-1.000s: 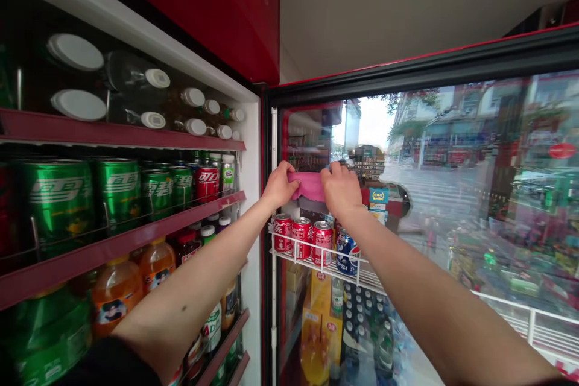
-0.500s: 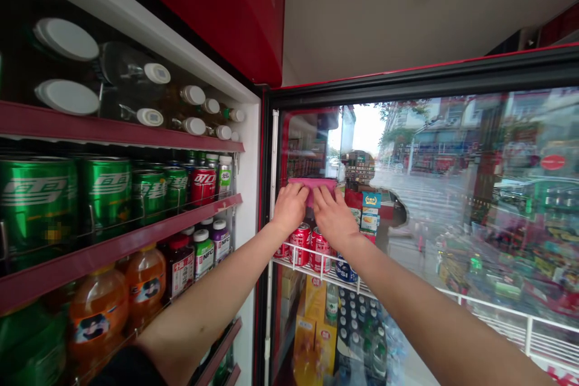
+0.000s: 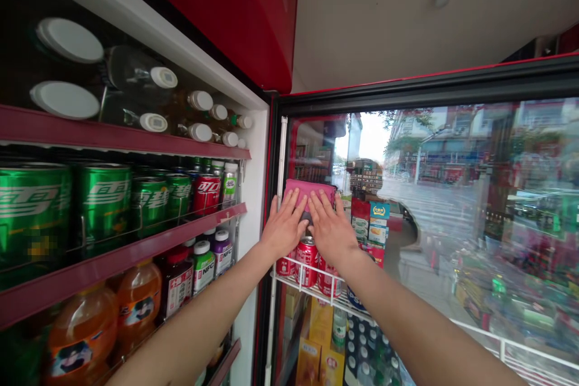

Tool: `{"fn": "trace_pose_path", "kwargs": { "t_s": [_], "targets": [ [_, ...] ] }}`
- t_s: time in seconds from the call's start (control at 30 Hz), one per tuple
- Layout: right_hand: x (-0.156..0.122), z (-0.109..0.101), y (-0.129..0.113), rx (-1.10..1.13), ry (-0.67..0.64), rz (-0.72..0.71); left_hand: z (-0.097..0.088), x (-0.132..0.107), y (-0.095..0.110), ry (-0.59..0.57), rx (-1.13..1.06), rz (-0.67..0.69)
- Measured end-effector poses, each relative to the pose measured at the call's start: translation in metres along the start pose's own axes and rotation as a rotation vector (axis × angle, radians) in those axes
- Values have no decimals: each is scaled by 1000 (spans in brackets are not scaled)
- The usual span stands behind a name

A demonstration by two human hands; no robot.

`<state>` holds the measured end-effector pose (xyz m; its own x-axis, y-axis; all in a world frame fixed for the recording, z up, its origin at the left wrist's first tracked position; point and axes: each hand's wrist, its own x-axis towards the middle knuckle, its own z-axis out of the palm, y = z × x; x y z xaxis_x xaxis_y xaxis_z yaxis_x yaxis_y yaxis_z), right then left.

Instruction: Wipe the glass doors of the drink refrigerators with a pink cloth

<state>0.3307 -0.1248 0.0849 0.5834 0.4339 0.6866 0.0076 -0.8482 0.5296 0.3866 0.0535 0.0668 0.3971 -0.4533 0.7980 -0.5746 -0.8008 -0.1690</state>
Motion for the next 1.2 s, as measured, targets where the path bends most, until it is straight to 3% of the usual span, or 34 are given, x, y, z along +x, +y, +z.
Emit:
{"fn": "trace_pose_path", "kwargs": {
  "t_s": [0.3, 0.5, 0.67, 0.93, 1.2],
  "targets": [
    [103, -30, 6, -119, 95, 124, -45, 81, -50, 81, 129, 41],
    [150, -54, 41, -76, 150, 150, -76, 134, -58, 112, 155, 17],
    [177, -63, 67, -76, 155, 135, -88, 160, -62, 135, 156, 5],
    [168, -56, 93, -95, 288, 59, -84, 169, -54, 231, 178, 48],
    [122, -69, 144, -57, 287, 11, -84, 181, 8, 225, 141, 18]
  ]
}}
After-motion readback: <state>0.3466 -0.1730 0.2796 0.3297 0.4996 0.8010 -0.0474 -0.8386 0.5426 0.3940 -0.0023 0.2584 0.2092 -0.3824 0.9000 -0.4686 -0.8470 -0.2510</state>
